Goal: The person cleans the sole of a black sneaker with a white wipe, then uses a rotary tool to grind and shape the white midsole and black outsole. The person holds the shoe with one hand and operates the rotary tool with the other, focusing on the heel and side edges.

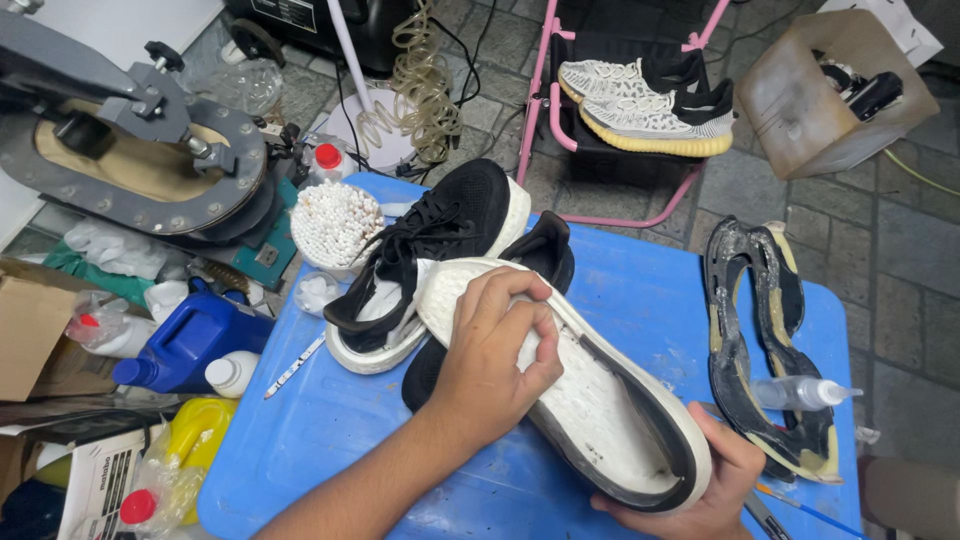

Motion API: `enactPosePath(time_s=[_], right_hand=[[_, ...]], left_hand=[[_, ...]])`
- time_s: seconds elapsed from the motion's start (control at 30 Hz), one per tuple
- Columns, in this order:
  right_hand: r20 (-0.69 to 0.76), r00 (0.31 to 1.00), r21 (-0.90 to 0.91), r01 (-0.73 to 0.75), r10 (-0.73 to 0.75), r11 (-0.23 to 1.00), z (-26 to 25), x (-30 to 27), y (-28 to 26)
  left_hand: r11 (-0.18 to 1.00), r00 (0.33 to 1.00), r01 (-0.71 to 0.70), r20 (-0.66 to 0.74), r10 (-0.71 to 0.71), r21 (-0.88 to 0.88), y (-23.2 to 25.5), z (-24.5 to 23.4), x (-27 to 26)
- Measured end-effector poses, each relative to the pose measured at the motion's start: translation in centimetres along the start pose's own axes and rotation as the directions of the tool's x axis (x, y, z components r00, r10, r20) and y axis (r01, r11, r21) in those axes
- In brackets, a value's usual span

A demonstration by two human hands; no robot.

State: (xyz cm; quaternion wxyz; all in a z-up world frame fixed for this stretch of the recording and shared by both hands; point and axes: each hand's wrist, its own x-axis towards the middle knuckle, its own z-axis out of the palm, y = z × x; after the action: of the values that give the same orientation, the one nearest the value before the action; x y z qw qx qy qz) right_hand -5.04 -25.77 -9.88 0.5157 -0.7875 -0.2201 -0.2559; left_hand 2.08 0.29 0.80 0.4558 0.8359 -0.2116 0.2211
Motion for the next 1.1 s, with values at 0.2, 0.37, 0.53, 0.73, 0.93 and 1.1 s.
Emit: enactPosePath(time_s=[0.2, 0.37, 0.53, 0.73, 0.93, 1.1], right_hand=[[0.018, 1.0, -0.071, -0.002, 0.003, 0.997, -0.8, 0.5, -0.2], [0.063, 0.997, 0.171, -0.05, 0.04, 0.984, -0.6, 0.7, -2.7], [-0.06, 0.987, 0.269, -0.128, 0.149, 0.955, 0.7, -4.4, -6.2], [-0.192, 0.851, 0.04, -0.491, 0.489, 0.87, 2.9, -14.0, -6.2], [0.255, 0.586, -0.507, -0.596, 0.769, 0.622, -0.9, -13.3, -8.7], [0.292, 0.689, -0.371, -0.557, 0.663, 0.743, -2.7, -8.7, -11.4]], left_hand=[[0.987, 1.0, 0.029, 0.014, -0.027, -0.158, 0.1, -1.0, 0.2], [0.988, 0.994, 0.108, -0.007, -0.11, -0.107, 2.1, -0.9, 0.8], [1.0, 0.994, 0.031, 0.104, -0.03, -0.004, 5.1, 1.0, 0.4], [0.993, 0.926, 0.08, 0.363, -0.106, 0.086, 5.5, 4.4, -1.9], [0.988, 0.887, 0.101, 0.439, -0.144, 0.12, 4.9, 5.2, -3.6], [0.994, 0.923, -0.03, 0.384, -0.015, 0.109, 4.6, 6.0, -4.8]])
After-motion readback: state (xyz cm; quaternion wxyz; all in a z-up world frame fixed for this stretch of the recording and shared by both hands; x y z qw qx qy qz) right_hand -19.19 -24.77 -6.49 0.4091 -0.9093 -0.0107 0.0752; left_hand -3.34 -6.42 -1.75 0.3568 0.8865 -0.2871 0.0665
